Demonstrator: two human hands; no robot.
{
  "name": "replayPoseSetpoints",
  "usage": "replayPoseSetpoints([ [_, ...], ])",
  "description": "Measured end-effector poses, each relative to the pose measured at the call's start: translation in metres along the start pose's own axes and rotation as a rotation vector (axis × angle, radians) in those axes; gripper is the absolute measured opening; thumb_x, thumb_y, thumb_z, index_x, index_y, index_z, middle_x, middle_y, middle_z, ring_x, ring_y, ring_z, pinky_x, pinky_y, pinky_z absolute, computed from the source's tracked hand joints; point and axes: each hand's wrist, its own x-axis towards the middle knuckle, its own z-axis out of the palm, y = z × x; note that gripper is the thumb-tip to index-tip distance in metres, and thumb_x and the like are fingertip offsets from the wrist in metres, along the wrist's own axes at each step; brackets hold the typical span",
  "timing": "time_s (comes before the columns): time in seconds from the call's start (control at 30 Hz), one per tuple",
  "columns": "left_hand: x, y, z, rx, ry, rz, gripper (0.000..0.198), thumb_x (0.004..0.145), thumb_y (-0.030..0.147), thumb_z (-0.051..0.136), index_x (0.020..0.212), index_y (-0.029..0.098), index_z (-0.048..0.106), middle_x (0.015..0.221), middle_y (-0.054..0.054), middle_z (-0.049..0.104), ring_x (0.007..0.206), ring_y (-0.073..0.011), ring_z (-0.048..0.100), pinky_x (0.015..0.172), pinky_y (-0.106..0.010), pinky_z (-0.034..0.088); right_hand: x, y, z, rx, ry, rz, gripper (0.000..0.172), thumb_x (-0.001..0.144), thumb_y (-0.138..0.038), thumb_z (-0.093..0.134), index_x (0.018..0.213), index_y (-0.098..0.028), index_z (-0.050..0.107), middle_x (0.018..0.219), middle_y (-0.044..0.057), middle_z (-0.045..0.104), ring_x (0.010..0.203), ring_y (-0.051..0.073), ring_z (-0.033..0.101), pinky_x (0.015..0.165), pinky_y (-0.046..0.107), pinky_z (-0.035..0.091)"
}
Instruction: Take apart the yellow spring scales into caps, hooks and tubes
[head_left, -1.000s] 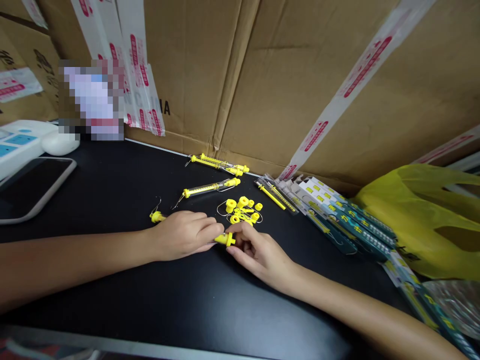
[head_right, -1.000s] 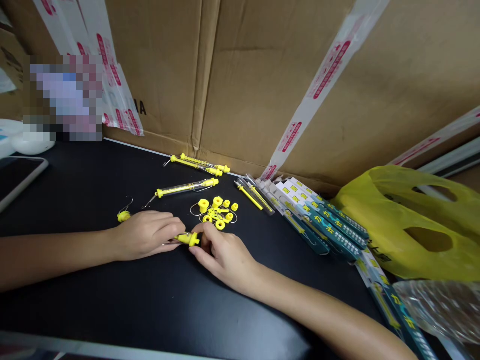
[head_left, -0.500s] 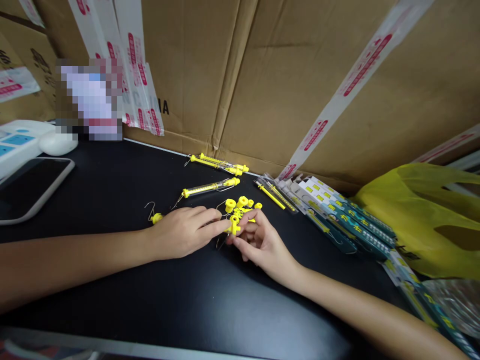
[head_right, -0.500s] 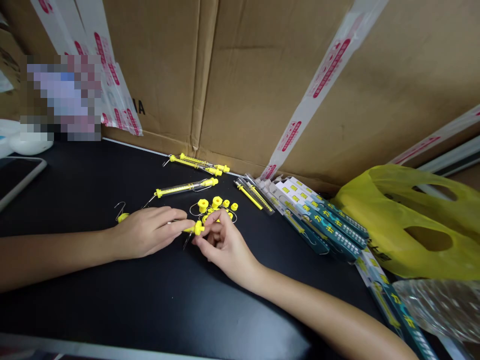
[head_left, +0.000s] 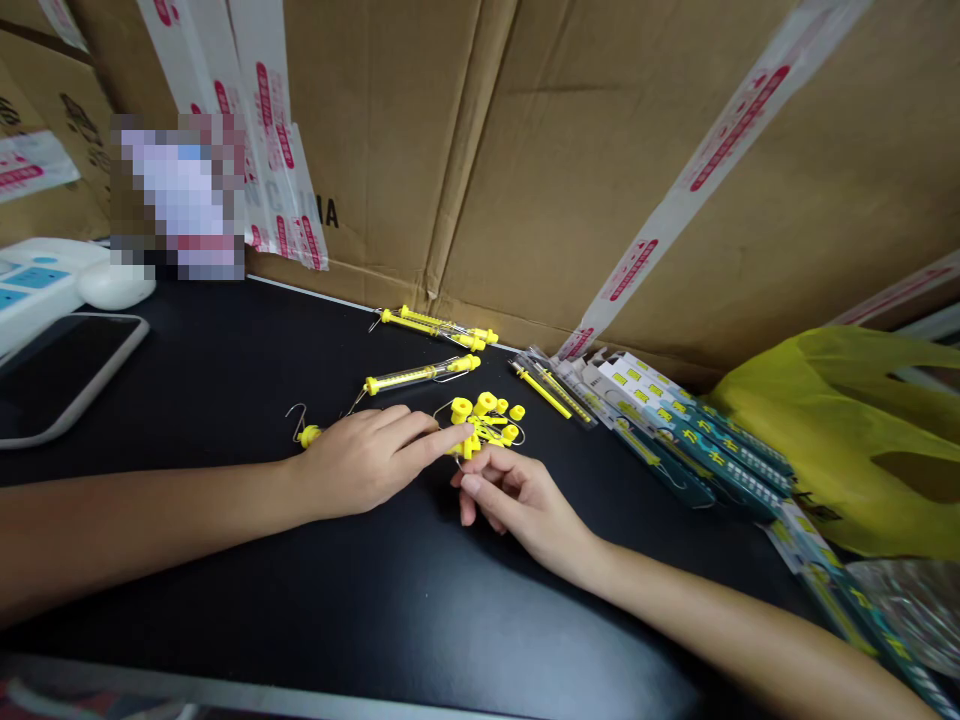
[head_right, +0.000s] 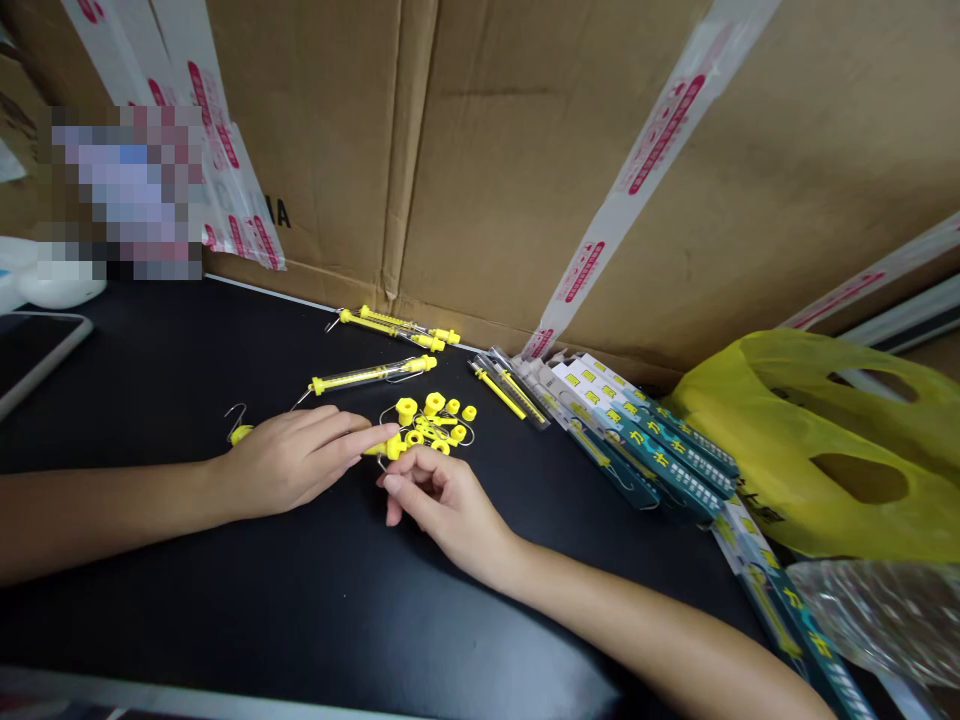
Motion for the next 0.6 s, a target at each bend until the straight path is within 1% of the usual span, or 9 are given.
replayPoseSetpoints([
  [0.03, 0.0005, 0.0002, -0.0004, 0.014, -0.007, 0.007, 0.04, 0.094, 0.02, 0.04, 0.133, 0.019, 0.037, 0.099, -0.003, 0.061, 0.082, -0.0152, 0.056, 0.069, -0.026, 0.045, -0.0016, -0.0002, -0.0004, -0.144, 0.026, -0.067, 0.018, 0.09, -0.034, 0.05, 0.085, -0.017, 0.055, 0.059, -0.002, 0.058, 0.047, 0.008, 0.05, 0.049, 0.02, 0.044],
  [0.1, 0.0014, 0.0007, -0.0013, 0.051, -0.012, 0.029, 0.038, 0.095, 0.025, 0.04, 0.132, 0.018, 0.038, 0.088, -0.002, 0.061, 0.075, -0.0144, 0.054, 0.064, -0.026, 0.043, -0.0047, -0.0003, -0.0014, -0.429, 0.063, -0.224, 0.015, 0.091, -0.029, 0.049, 0.087, -0.018, 0.059, 0.062, -0.001, 0.061, 0.055, 0.01, 0.056, 0.057, 0.022, 0.046],
  [0.2, 0.002, 0.0015, -0.0024, 0.094, 0.019, 0.059, 0.035, 0.095, 0.03, 0.04, 0.128, 0.018, 0.043, 0.077, 0.0, 0.058, 0.067, -0.0133, 0.052, 0.057, -0.025, 0.038, -0.0077, 0.0, -0.0025, -0.76, 0.058, -0.428, 0.015, 0.092, -0.024, 0.045, 0.089, -0.018, 0.059, 0.071, 0.003, 0.066, 0.061, 0.012, 0.061, 0.059, 0.023, 0.046],
  [0.27, 0.0016, 0.0021, -0.0024, 0.104, 0.048, 0.071, 0.033, 0.095, 0.033, 0.04, 0.122, 0.017, 0.047, 0.075, 0.001, 0.058, 0.066, -0.0132, 0.052, 0.055, -0.025, 0.036, -0.0082, -0.0001, -0.0026, -0.915, 0.051, -0.517, 0.017, 0.093, -0.022, 0.043, 0.087, -0.018, 0.059, 0.069, 0.003, 0.066, 0.059, 0.013, 0.059, 0.057, 0.024, 0.044],
  [0.4, -0.0003, 0.0032, -0.0013, 0.114, 0.049, 0.077, 0.03, 0.095, 0.035, 0.037, 0.116, 0.017, 0.05, 0.074, 0.001, 0.058, 0.064, -0.0138, 0.052, 0.053, -0.027, 0.034, -0.0073, -0.0013, -0.0025, -1.124, 0.049, -0.654, 0.019, 0.093, -0.02, 0.042, 0.086, -0.016, 0.06, 0.059, 0.001, 0.06, 0.05, 0.011, 0.052, 0.05, 0.024, 0.039],
  [0.5, -0.0015, 0.0038, -0.0006, 0.128, 0.024, 0.065, 0.03, 0.095, 0.035, 0.037, 0.118, 0.018, 0.048, 0.073, 0.002, 0.058, 0.063, -0.0146, 0.052, 0.052, -0.028, 0.034, -0.0064, -0.0015, -0.0031, -1.175, 0.047, -0.724, 0.017, 0.093, -0.019, 0.044, 0.087, -0.015, 0.06, 0.057, 0.0, 0.058, 0.048, 0.011, 0.05, 0.048, 0.025, 0.035],
  [0.6, -0.0018, 0.0042, -0.0002, 0.136, 0.022, 0.074, 0.03, 0.095, 0.033, 0.036, 0.118, 0.017, 0.047, 0.074, 0.001, 0.058, 0.064, -0.0148, 0.052, 0.052, -0.027, 0.034, -0.0052, 0.0003, -0.0053, -1.178, 0.039, -0.743, 0.017, 0.093, -0.018, 0.044, 0.088, -0.016, 0.06, 0.056, -0.001, 0.056, 0.048, 0.011, 0.049, 0.047, 0.026, 0.034],
])
